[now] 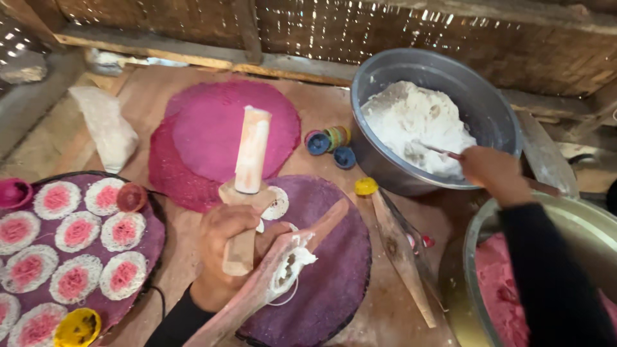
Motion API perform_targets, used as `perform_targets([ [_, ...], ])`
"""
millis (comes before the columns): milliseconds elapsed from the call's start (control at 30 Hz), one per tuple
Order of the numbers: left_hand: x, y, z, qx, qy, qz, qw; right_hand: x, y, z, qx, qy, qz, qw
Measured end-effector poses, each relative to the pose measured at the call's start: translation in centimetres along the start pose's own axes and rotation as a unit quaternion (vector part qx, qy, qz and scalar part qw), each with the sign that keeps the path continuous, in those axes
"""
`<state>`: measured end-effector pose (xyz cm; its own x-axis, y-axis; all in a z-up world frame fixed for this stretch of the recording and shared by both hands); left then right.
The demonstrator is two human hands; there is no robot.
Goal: The person extrudes dough from a wooden tool onto trays in circular patterns and shapes them by hand while another person nearby mixes more dough in a large bowl.
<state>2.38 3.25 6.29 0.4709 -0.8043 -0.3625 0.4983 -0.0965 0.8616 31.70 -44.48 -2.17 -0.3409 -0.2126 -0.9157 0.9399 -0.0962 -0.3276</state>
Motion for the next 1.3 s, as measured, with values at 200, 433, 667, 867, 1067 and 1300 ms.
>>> perform_targets([
  [200, -0.4, -0.9, -4.0, -0.254, 0.011, 0.03, 0.967, -6.6, -13.3, -3.9, -0.205, 0.292, 0.021, 0.934],
  [433, -1.0, 3.4, -2.1, -0.232, 0.02, -0.076, 0.969, -5.5, -26.5, -17.8, -0.369, 0.53, 0.069, 0.76],
  [667, -3.8, 3.2, -0.3, -0.159, 0.103, 0.023, 0.982, -2.9, -32.7, -23.5, -0.378, 0.242, 0.419, 0.789],
  [867, -3.7, 2.6, -2.6, -0.22, 0.186, -0.072, 0.955, -9.5, -33.8, -21.8, -0.331, 0.026, 0.263, 0.906],
  [1067, -1.1, 2.9, -0.8, -0.193, 0.168, -0.082, 0.963, -9.8, -34.0, -27.5, -0.405, -0.07, 0.268, 0.871],
  [1300, -2.2, 2.9, -3.3, -0.149, 0.206, -0.141, 0.957, -4.4, -31.8, -22.7, -0.337, 0.028, 0.165, 0.926],
])
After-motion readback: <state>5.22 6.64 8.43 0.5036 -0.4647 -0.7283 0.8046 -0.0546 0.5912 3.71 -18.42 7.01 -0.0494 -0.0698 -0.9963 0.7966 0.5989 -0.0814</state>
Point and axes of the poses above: each hand's wrist, its own y-axis towards the middle knuckle, its own x-axis out of the palm, z = x × y, the point moved 8 cm from there along y, towards the middle knuckle, and after that the axes turned 15 degrees about -z, right-handed, at the moved point
